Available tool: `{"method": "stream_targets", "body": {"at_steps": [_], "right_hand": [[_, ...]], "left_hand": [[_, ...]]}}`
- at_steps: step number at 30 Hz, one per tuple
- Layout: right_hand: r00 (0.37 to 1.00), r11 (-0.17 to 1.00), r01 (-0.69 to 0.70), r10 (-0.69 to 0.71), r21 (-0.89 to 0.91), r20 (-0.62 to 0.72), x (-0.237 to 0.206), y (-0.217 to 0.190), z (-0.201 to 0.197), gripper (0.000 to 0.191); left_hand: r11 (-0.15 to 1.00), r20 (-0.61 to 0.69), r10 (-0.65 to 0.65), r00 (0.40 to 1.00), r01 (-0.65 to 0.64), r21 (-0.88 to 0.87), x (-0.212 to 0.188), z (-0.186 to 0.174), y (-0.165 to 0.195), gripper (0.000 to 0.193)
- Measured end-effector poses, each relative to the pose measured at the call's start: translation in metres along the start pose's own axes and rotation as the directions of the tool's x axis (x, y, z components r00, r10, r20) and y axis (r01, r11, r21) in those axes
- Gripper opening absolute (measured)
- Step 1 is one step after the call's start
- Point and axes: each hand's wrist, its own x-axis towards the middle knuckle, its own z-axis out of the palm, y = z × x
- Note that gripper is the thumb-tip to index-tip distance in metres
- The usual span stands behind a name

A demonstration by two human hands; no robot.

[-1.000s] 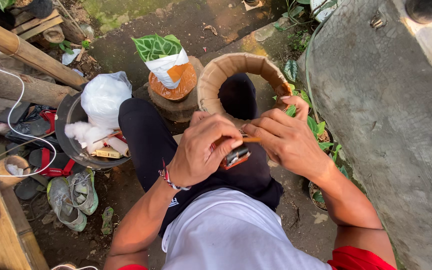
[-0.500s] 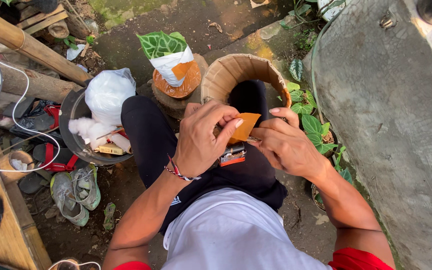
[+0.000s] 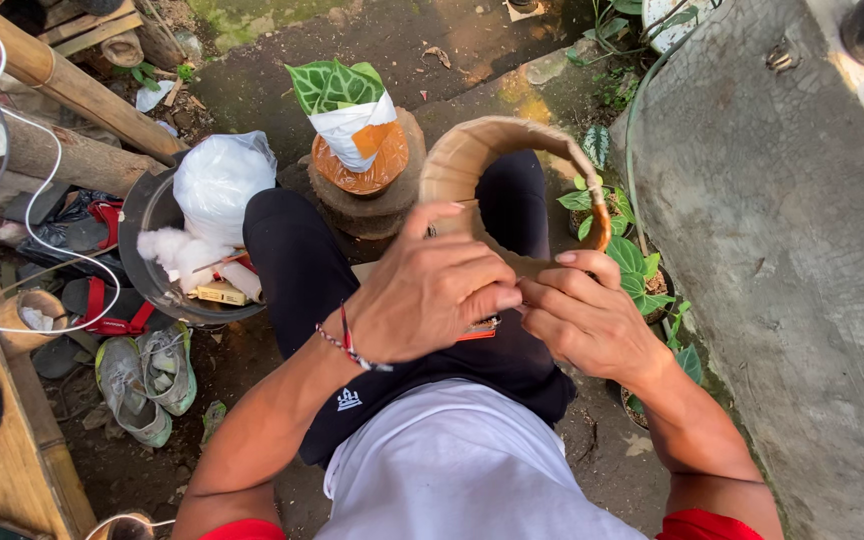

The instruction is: The person assembles a cylindrical container from a flat piece of cardboard. They fold the cardboard into a tube, secure the seam with orange packing tape, and place a potted plant inside the finished container.

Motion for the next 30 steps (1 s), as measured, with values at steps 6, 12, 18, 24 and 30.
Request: {"method": "stream_targets", "body": {"at_steps": [6, 12, 18, 24, 30], "right_hand": [[0.999, 0.999, 0.052, -0.052, 0.013, 0.010, 0.000, -0.006, 0.003, 0.027], [0.989, 0.991, -0.129, 0.132, 0.046, -0.073, 0.004, -0.014, 0.004, 0.033], [0.897, 0.920, -0.391, 0.381, 0.000, -0.223, -0.007, -0.031, 0.004, 0.053], [0.831, 0.843, -0.535, 0.513, -0.058, -0.216, 0.004, -0.040, 0.012, 0.057], [0.769, 0.763, -0.640, 0.632, -0.093, -0.101, 0.015, -0.052, 0.007, 0.051]], "left_hand": [[1.000, 0.192, -0.007, 0.981, 0.007, -0.001, 0.004, 0.000, -0.002, 0.054], [0.996, 0.031, -0.042, 0.999, 0.044, -0.076, -0.001, -0.013, -0.004, 0.064], [0.938, -0.291, -0.331, 0.898, 0.279, -0.208, -0.060, 0.030, 0.011, 0.069], [0.914, -0.238, -0.401, 0.885, 0.369, -0.169, -0.092, 0.086, -0.006, 0.056], [0.943, -0.396, -0.333, 0.856, 0.292, -0.163, -0.105, 0.134, -0.025, 0.070]]}}
